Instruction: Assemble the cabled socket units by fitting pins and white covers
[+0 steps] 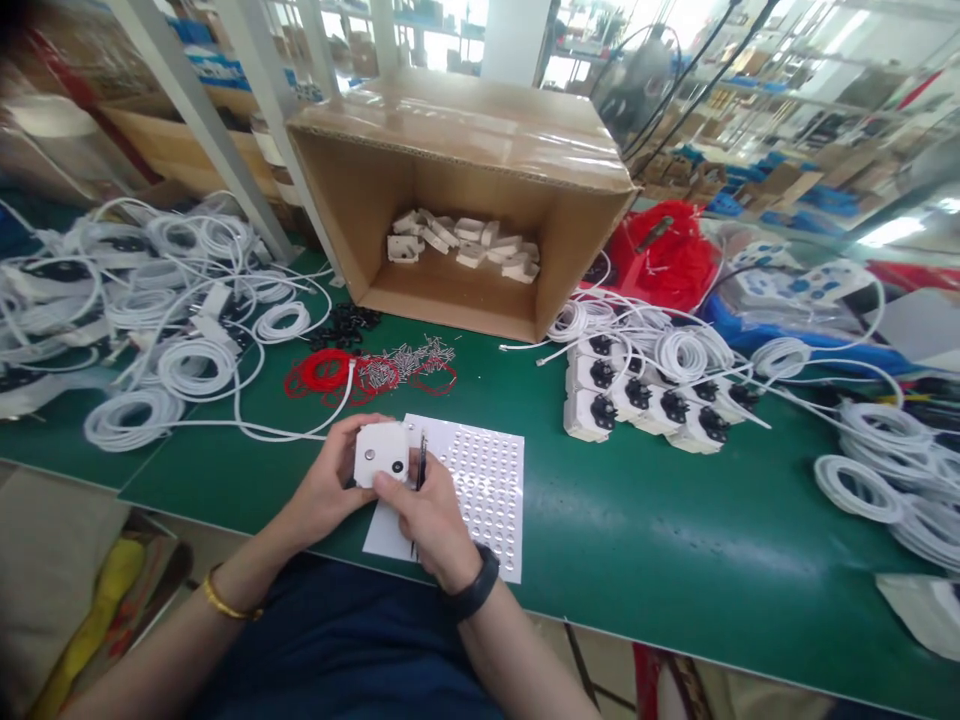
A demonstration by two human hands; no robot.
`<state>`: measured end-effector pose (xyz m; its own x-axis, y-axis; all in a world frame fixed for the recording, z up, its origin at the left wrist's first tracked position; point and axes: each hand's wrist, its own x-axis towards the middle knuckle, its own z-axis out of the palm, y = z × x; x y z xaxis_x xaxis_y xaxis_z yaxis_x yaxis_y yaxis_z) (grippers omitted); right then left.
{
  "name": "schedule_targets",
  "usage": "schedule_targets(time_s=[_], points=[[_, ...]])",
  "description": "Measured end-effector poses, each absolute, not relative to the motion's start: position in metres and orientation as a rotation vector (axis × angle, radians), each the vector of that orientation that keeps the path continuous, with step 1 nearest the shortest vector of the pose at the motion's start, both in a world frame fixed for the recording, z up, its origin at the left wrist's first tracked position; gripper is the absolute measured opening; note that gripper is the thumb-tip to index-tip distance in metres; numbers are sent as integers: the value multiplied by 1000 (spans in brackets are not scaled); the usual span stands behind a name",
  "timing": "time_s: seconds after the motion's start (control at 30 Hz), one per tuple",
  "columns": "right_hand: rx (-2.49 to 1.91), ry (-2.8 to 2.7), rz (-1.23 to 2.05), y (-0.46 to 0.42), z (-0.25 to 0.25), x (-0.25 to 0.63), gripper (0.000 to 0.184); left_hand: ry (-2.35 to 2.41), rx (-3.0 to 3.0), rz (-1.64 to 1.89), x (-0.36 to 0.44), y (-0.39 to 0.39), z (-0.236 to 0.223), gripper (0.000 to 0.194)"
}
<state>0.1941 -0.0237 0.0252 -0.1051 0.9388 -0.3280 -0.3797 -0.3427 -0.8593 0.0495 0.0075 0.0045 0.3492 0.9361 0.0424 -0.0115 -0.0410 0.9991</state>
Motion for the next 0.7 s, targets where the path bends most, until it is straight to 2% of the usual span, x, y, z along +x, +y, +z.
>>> schedule_targets(time_s=[0.1,0.33,0.43,0.57,0.63,0.7], points=[[-1134,-700,1684,-25,23,192,42,801,1380,834,39,15,12,70],[-1168,-934,1642,-20,25,206,37,1061,1691,727,37,40,28,36],[-1304,-1417,1223,-7,34,221,40,1046,1931,798,40,36,34,34],[-1429,-2156,432,5,33,235,36,1162,2236,854,33,27,44,50],[-1360,-2455,158,0,29,238,38,1238,2247,911,27,31,49,46],[-1272,-2618,-2,-12,25,242,38,1310,2243,958,19,46,55,33]])
